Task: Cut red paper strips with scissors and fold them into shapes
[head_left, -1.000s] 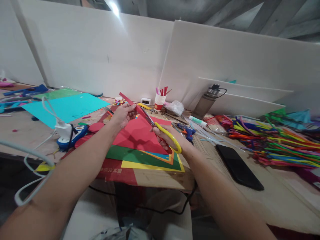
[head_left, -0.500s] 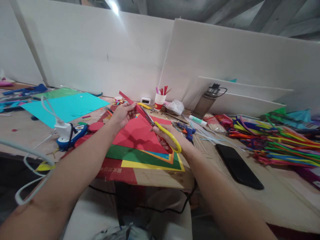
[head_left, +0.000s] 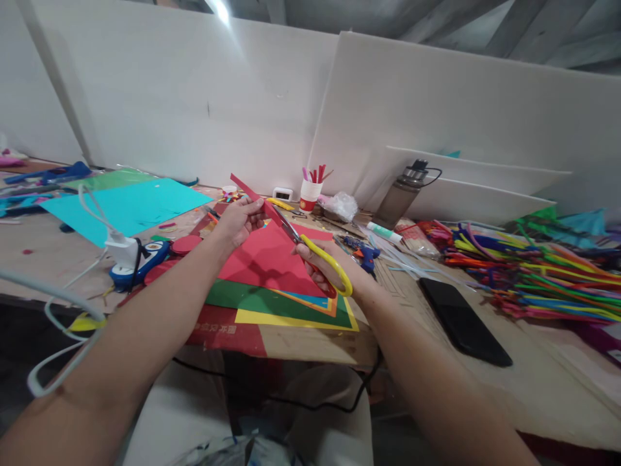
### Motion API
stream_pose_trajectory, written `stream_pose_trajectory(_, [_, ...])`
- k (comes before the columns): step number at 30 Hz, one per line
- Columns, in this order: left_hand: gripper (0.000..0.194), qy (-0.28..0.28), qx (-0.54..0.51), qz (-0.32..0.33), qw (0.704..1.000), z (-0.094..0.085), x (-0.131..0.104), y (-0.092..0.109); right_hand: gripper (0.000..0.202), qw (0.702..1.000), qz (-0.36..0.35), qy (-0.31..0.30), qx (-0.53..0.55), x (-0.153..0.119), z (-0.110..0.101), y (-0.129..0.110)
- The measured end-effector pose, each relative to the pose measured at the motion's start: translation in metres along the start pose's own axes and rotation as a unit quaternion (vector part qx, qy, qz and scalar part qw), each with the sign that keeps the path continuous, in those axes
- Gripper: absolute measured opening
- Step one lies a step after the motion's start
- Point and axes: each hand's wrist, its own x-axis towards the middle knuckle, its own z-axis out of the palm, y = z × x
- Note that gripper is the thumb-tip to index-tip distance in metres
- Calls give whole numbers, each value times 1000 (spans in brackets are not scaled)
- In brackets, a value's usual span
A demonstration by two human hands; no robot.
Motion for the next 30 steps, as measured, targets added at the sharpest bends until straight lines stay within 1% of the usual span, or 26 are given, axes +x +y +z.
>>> stream_pose_trajectory(9, [11, 2, -2, -3, 1000, -1, 1, -1, 51, 1000, -6, 2, -20, 0, 0, 1])
stream_pose_trajectory(17, [10, -7, 9, -7, 1000, 2, -2, 2, 45, 994, -60, 8, -96, 1, -3, 3])
stream_pose_trajectory(22, [10, -14, 10, -2, 1000, 3, -3, 2, 41, 991, -90, 11, -102, 2, -2, 5])
stream_pose_trajectory(27, [8, -21, 13, -2, 1000, 3, -2, 1, 42, 990, -92, 8, -108, 1, -2, 3])
stream_pose_trajectory(30, [8, -28, 10, 1, 1000, 2, -1, 0, 45, 993, -86, 8, -85, 1, -1, 2])
